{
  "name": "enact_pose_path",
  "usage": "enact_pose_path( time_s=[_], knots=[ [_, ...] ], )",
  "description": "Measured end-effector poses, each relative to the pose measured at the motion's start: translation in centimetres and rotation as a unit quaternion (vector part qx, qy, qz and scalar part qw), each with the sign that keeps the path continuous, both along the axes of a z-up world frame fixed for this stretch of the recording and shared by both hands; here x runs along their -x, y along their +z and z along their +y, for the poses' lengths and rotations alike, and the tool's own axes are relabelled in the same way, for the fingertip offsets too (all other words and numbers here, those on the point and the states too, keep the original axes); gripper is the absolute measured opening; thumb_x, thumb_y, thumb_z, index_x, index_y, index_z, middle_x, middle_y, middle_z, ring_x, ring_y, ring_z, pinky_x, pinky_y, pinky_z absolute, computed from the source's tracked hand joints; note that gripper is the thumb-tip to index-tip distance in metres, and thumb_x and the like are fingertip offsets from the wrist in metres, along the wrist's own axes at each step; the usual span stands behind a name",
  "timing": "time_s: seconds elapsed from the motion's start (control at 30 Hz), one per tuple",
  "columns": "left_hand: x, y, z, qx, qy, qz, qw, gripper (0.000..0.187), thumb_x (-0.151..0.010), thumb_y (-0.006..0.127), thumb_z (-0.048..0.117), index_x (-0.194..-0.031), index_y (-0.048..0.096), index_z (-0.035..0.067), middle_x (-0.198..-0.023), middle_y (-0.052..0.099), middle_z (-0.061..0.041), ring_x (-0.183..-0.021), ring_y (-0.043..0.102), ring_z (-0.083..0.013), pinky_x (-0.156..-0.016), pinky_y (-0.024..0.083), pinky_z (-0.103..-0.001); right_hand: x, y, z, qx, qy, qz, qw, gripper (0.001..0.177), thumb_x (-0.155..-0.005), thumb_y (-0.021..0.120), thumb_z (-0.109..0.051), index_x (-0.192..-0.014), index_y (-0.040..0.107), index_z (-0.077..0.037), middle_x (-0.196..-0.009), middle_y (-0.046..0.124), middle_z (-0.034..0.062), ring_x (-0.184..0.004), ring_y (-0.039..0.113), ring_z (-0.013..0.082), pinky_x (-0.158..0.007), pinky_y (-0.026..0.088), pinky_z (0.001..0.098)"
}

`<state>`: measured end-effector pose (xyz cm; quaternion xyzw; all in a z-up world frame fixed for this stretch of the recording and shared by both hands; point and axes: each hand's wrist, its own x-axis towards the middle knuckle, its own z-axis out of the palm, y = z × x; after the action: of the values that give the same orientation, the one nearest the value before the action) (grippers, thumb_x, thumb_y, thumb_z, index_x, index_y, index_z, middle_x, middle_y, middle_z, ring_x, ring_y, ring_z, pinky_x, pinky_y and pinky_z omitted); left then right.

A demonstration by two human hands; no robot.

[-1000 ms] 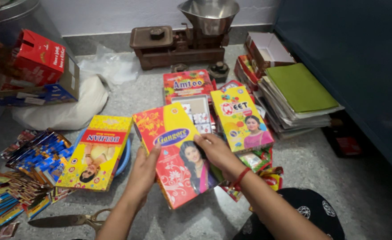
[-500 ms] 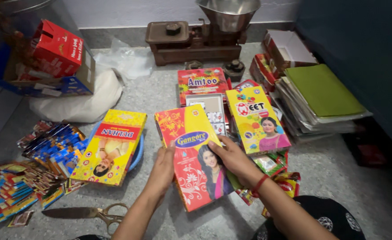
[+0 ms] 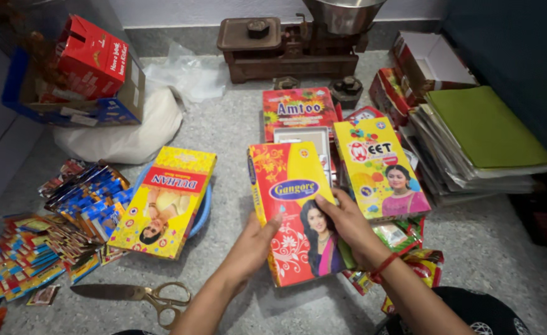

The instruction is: The person sits on the floor and organizes various cosmetic boxes. They open a box containing small packets, wipe the box with a cloth, and then place the packets into another box.

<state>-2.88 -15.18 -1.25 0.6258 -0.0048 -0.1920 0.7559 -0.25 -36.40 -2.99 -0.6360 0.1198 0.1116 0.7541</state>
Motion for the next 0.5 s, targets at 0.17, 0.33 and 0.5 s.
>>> enact_pose_path(
  time_s=[0.17, 0.33, 0.5],
  knots=[
    [-0.4, -0.3, -0.1, -0.003, -0.007, 0.039, 0.999, 0.048, -0.096, 0.060, 0.034, -0.134, 0.050, 0.005, -0.118, 0.074, -0.010, -0.103, 0.073, -0.0155, -0.091, 0.059, -0.033, -0.1, 0.2, -0.1, 0.004, -0.045, -0.015, 0.999, 0.034, -0.097, 0.061, -0.023, -0.124, 0.061, -0.003, -0.102, 0.075, 0.0083, -0.085, 0.072, 0.0130, -0.073, 0.060, 0.0294],
    [0.2, 0.9, -0.7, -0.034, -0.063, 0.019, 0.997, 0.058, -0.093, 0.068, 0.029, -0.140, 0.046, 0.004, -0.126, 0.073, -0.011, -0.111, 0.071, -0.0165, -0.094, 0.058, -0.033, -0.5, -0.2, -0.6, 0.011, -0.075, -0.036, 0.996, 0.032, -0.099, 0.060, -0.023, -0.123, 0.061, -0.002, -0.101, 0.075, 0.0076, -0.084, 0.071, 0.0129, -0.073, 0.059, 0.0289],
    [1.1, 3.4, -0.2, -0.040, -0.083, 0.226, 0.970, 0.085, -0.094, 0.070, 0.026, -0.161, 0.018, 0.034, -0.139, 0.064, -0.001, -0.120, 0.069, -0.0236, -0.083, 0.062, -0.056, -0.7, -0.8, -0.7, 0.022, -0.074, -0.040, 0.996, 0.033, -0.099, 0.058, -0.024, -0.124, 0.062, -0.003, -0.105, 0.075, 0.0064, -0.088, 0.071, 0.0117, -0.077, 0.058, 0.0284]
  ],
)
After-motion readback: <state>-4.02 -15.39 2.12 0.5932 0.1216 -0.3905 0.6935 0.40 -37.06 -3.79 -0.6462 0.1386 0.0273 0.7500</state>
